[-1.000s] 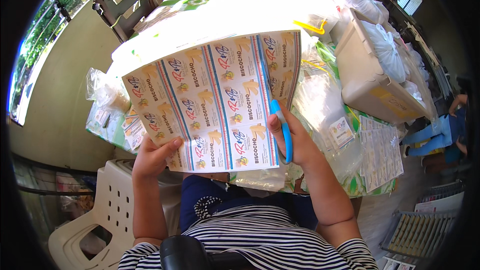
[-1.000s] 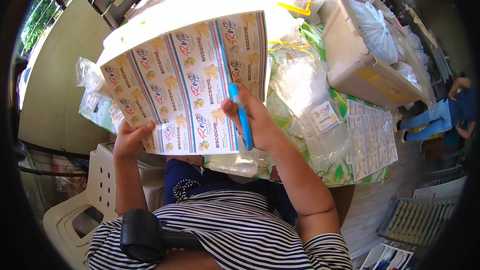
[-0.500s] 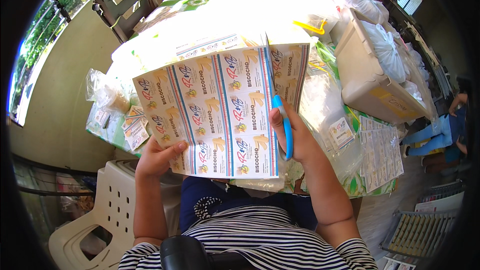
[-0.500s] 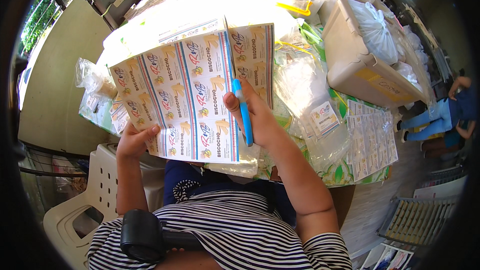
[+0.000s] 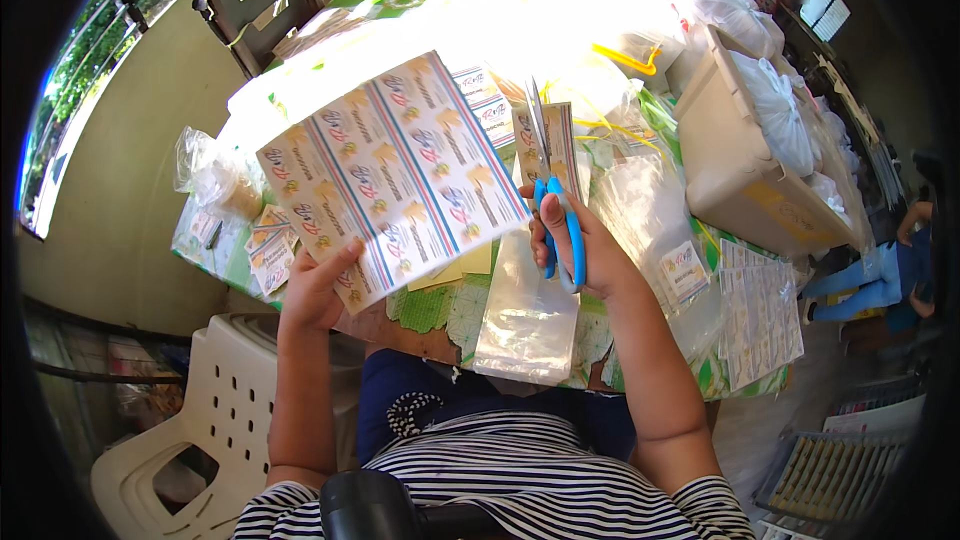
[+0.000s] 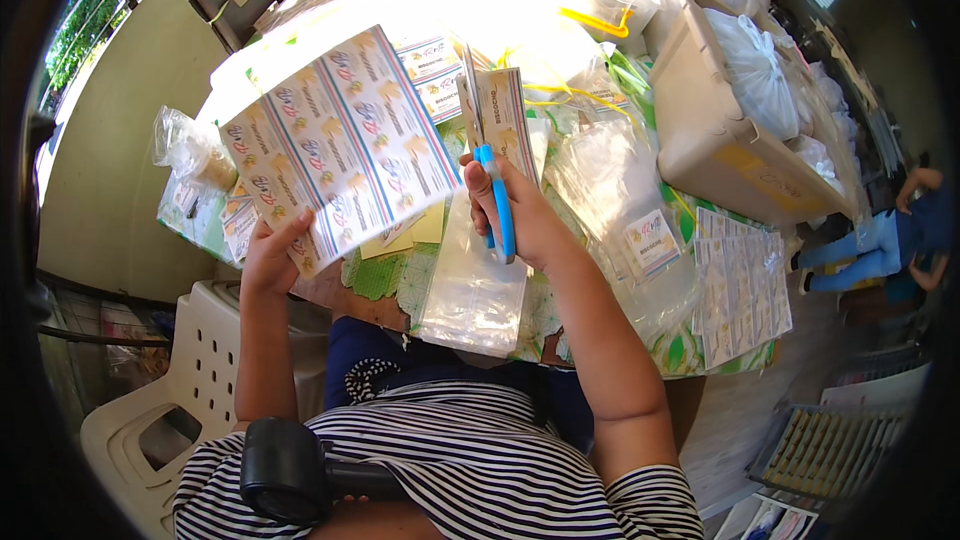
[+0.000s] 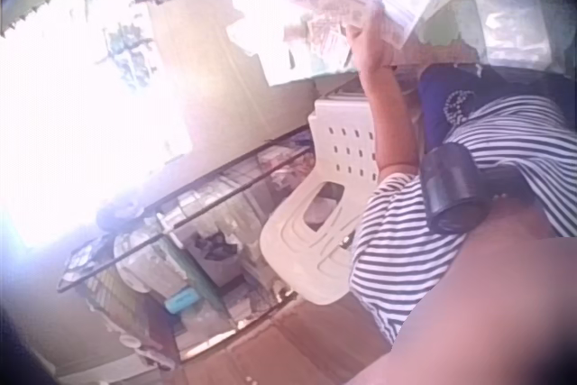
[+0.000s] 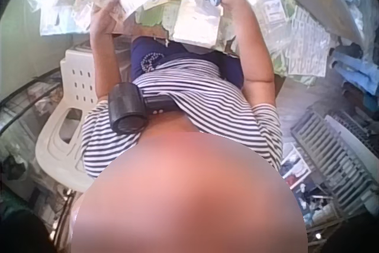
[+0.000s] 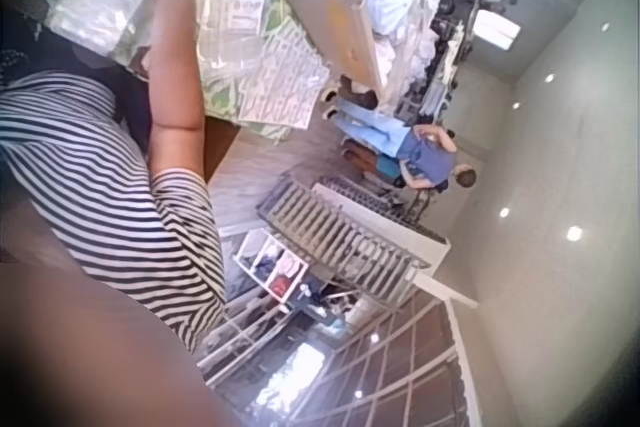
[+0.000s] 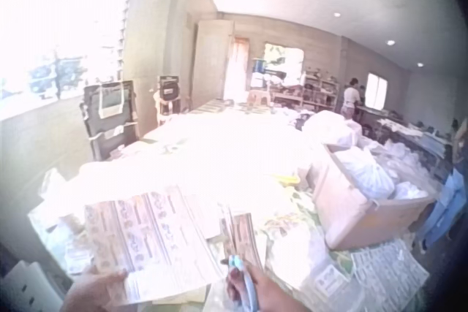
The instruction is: The person uses blue-handled scissors to cut rectangular paper labels from a larger sheet. The person holds the sheet with the left hand and cuts with the right hand, placing the cut pieces on the table.
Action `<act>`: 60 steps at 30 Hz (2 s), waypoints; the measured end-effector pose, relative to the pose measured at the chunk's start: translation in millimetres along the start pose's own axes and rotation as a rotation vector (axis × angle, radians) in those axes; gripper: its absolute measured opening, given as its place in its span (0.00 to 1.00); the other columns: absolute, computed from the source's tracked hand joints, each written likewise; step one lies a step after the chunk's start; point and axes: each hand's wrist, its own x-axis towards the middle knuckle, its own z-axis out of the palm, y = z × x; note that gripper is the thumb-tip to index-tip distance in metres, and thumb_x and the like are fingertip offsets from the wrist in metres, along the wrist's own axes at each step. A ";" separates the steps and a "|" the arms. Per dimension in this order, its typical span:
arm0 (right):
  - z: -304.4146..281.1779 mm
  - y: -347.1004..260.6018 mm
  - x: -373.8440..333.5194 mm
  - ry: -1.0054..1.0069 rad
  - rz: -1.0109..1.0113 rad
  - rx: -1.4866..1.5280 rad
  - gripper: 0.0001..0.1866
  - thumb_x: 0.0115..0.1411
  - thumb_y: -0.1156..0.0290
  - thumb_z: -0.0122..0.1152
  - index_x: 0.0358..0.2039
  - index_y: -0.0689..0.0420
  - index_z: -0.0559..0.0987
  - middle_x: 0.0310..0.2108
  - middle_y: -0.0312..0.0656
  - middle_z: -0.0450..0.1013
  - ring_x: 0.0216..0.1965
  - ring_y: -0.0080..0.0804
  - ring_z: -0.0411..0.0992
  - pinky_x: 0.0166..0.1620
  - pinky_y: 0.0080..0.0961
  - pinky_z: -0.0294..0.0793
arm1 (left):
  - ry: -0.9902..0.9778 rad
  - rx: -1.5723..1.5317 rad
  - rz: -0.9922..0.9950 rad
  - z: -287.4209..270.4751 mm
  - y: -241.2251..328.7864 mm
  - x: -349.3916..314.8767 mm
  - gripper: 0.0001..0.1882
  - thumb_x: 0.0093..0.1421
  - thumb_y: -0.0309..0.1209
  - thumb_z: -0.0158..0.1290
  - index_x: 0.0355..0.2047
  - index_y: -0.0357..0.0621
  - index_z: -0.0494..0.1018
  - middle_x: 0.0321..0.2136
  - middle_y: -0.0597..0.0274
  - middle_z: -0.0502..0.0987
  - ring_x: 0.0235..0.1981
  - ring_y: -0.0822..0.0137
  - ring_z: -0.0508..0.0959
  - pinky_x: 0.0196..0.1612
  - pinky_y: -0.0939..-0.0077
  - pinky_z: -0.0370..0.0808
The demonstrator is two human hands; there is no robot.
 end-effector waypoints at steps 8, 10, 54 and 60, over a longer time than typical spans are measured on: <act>15.1 -11.1 -38.6 -0.381 -0.039 -0.374 0.31 0.67 0.55 0.48 0.63 0.60 0.57 0.29 0.31 0.60 0.31 0.17 0.60 0.37 0.17 0.64 | 0.093 0.005 0.345 7.3 56.3 9.1 0.15 0.59 0.22 0.55 0.46 0.30 0.71 0.42 0.51 0.78 0.40 0.65 0.80 0.43 0.72 0.79; 20.8 -15.5 -41.3 -0.404 -0.093 -0.381 0.32 0.67 0.54 0.49 0.64 0.60 0.56 0.30 0.31 0.60 0.31 0.17 0.59 0.36 0.16 0.63 | -0.014 0.036 0.355 17.1 61.4 5.8 0.15 0.59 0.22 0.55 0.46 0.30 0.71 0.42 0.51 0.78 0.40 0.65 0.80 0.43 0.73 0.79; 31.7 -18.0 -40.5 -0.316 0.009 -0.192 0.32 0.61 0.51 0.58 0.58 0.59 0.65 0.26 0.30 0.62 0.24 0.14 0.61 0.26 0.11 0.62 | -0.021 0.108 0.341 43.7 58.7 -8.8 0.13 0.59 0.21 0.54 0.45 0.31 0.72 0.40 0.54 0.79 0.38 0.69 0.80 0.42 0.76 0.77; 36.6 -15.0 -37.0 -0.229 -0.141 -0.272 0.34 0.61 0.50 0.57 0.58 0.61 0.63 0.29 0.32 0.63 0.25 0.15 0.61 0.27 0.12 0.62 | -0.073 0.156 0.276 45.8 52.8 -15.4 0.14 0.59 0.21 0.55 0.45 0.32 0.72 0.41 0.54 0.79 0.39 0.69 0.79 0.43 0.76 0.77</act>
